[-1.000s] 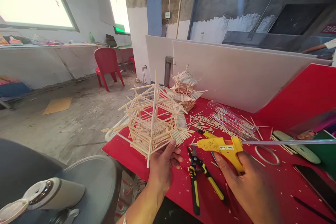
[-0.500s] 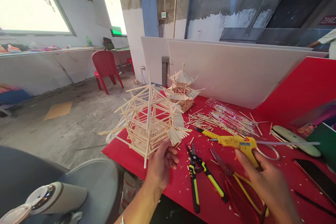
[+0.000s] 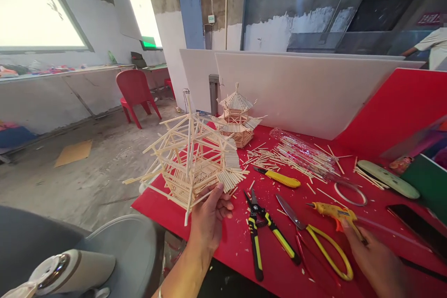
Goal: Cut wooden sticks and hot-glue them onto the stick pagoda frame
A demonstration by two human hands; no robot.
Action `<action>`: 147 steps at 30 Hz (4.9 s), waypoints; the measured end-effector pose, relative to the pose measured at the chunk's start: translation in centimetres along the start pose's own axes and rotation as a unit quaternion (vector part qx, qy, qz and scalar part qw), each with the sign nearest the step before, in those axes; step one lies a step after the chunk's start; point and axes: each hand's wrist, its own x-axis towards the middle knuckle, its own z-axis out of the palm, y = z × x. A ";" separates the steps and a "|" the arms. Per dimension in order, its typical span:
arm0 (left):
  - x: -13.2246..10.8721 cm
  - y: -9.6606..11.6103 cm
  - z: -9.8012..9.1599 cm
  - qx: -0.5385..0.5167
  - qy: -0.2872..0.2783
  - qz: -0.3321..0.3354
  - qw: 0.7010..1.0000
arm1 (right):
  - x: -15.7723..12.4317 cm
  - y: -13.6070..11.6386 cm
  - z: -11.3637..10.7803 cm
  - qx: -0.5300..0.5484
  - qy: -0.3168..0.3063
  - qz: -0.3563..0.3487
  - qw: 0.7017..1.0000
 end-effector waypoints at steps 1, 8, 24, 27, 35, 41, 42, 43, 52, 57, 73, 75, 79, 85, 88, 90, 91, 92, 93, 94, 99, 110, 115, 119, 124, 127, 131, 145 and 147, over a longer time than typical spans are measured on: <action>0.0 0.0 0.0 0.002 0.000 0.001 1.000 | -0.4 -0.6 0.0 0.003 -0.016 0.018 1.000; 0.1 -0.1 -0.1 0.002 -0.002 0.001 1.000 | -2.1 -3.4 0.2 -0.003 -0.049 0.051 0.997; 0.2 0.0 -0.4 -0.001 -0.014 -0.008 1.000 | -10.1 -19.8 -3.7 0.193 0.004 -0.446 0.874; 0.2 0.0 -0.4 -0.001 -0.011 -0.011 1.000 | -11.4 -21.8 -3.4 0.203 -0.037 -0.465 0.861; 0.3 0.1 -0.5 -0.005 -0.012 -0.025 1.000 | -12.0 -22.7 -3.3 0.218 -0.089 -0.470 0.851; 0.2 0.2 -0.3 0.000 -0.014 -0.027 1.000 | -12.1 -22.7 -3.4 0.215 -0.093 -0.465 0.854; 0.2 0.2 -0.2 0.002 -0.014 -0.027 1.000 | -12.1 -22.7 -3.5 0.214 -0.096 -0.463 0.855; 0.2 0.2 -0.2 0.004 -0.013 -0.028 1.000 | -12.1 -22.7 -3.5 0.213 -0.099 -0.460 0.856; 0.5 0.2 0.1 0.010 0.000 -0.069 0.998 | -12.3 -22.6 -3.6 0.230 -0.116 -0.457 0.851; 0.5 0.5 0.4 0.023 0.001 -0.083 0.996 | -12.5 -22.4 -3.5 0.249 -0.126 -0.454 0.846; -2.9 -2.8 -4.0 0.197 -0.060 -0.107 0.973 | -13.8 -19.8 -2.7 0.213 -0.174 -0.409 0.870; -3.0 -2.8 -5.3 0.220 -0.031 -0.067 0.973 | -14.7 -20.1 -2.6 0.234 -0.201 -0.394 0.866; -2.5 -2.4 -7.2 0.283 0.018 0.046 0.958 | -15.3 -21.8 -1.1 0.314 -0.249 -0.313 0.861; -1.5 -2.9 -8.8 0.288 -0.009 0.064 0.955 | -11.7 -26.6 4.2 0.332 -0.197 -0.246 0.889; -1.0 -2.9 -9.8 0.277 0.000 0.076 0.958 | -10.2 -28.7 6.0 0.324 -0.181 -0.249 0.895; -0.8 -2.8 -10.4 0.267 0.007 0.081 0.960 | -9.8 -29.5 6.6 0.323 -0.179 -0.265 0.891; -0.7 -2.7 -10.7 0.261 0.006 0.080 0.962 | -9.8 -29.7 6.8 0.323 -0.180 -0.273 0.888; -0.7 -2.7 -10.9 0.257 0.002 0.079 0.963 | -9.9 -29.8 6.9 0.322 -0.181 -0.280 0.886; -0.6 -2.6 -11.1 0.253 0.000 0.077 0.964 | -10.1 -29.8 7.1 0.321 -0.182 -0.283 0.885; -0.6 -2.6 -11.3 0.250 0.001 0.077 0.965 | -10.4 -29.7 7.2 0.320 -0.183 -0.285 0.885; -0.7 -2.0 -12.1 0.258 0.037 0.095 0.961 | -12.0 -29.7 7.3 0.315 -0.177 -0.284 0.888; -1.5 -2.6 -9.6 0.290 0.016 0.117 0.950 | -13.5 -26.0 3.0 0.315 -0.168 -0.284 0.890; -2.0 -4.5 -6.8 0.283 -0.048 0.090 0.953 | -14.3 -23.3 0.6 0.293 -0.215 -0.298 0.882; -3.3 -5.2 -5.0 0.290 -0.090 0.085 0.949 | -15.0 -22.0 0.4 0.266 -0.207 -0.307 0.890; -4.4 -4.9 -5.0 0.320 -0.069 0.128 0.936 | -15.8 -21.5 0.4 0.255 -0.196 -0.334 0.886; -4.1 -4.7 -5.7 0.297 -0.019 0.144 0.944 | -16.0 -21.8 0.4 0.252 -0.204 -0.347 0.880; -3.3 -4.8 -5.9 0.238 0.005 0.106 0.965 | -16.1 -22.6 0.6 0.247 -0.220 -0.355 0.874; -1.0 -6.0 -4.6 0.254 -0.015 0.056 0.965 | -12.1 -22.4 -0.9 0.163 -0.214 -0.351 0.897; -0.8 -6.0 -4.6 0.258 -0.017 0.053 0.965 | -10.7 -22.4 -1.2 0.103 -0.211 -0.353 0.906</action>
